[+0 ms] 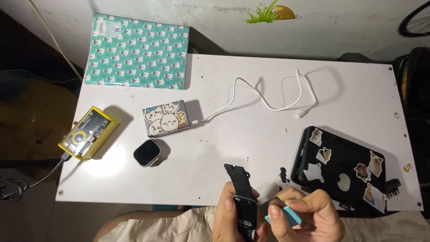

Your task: Using a precision screwdriver set to open and disassemble a smartwatch on a workbench.

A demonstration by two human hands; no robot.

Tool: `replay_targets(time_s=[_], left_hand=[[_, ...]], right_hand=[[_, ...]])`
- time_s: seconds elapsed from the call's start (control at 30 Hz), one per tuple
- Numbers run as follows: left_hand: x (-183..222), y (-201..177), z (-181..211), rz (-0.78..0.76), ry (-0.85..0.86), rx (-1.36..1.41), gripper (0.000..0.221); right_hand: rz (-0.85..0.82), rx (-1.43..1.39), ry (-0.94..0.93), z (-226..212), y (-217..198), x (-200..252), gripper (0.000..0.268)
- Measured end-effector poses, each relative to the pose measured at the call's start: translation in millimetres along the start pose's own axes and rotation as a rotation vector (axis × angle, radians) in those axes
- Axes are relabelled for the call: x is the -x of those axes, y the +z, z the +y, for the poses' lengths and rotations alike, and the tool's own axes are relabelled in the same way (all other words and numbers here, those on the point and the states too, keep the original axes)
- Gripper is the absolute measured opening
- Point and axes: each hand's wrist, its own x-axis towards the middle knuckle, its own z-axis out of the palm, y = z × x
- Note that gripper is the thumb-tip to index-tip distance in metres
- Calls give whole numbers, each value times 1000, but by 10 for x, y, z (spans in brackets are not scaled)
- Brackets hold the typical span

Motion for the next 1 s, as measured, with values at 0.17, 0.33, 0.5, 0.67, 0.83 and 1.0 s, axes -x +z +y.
replay_targets(time_s=[0.17,0.33,0.5,0.67,0.83,1.0], left_hand=[[35,34,11,108,-2,-98,69],[46,70,-34,138,96,-145,70],[37,108,-13,160,156,-218,72],[-13,124,-23,171,225,-217,68],[-51,163,7,199,215,-180,66],[-73,97,-48,159,248,-133,65]], right_hand=[[26,32,-96,-192,291,55,52],[2,-24,-87,-376,430,-58,51],[269,-8,-197,-739,909,-138,32],[345,-157,-2,-729,990,-181,36],[269,-235,48,-757,1007,-195,34],[264,-246,-14,-870,1110,-211,31]])
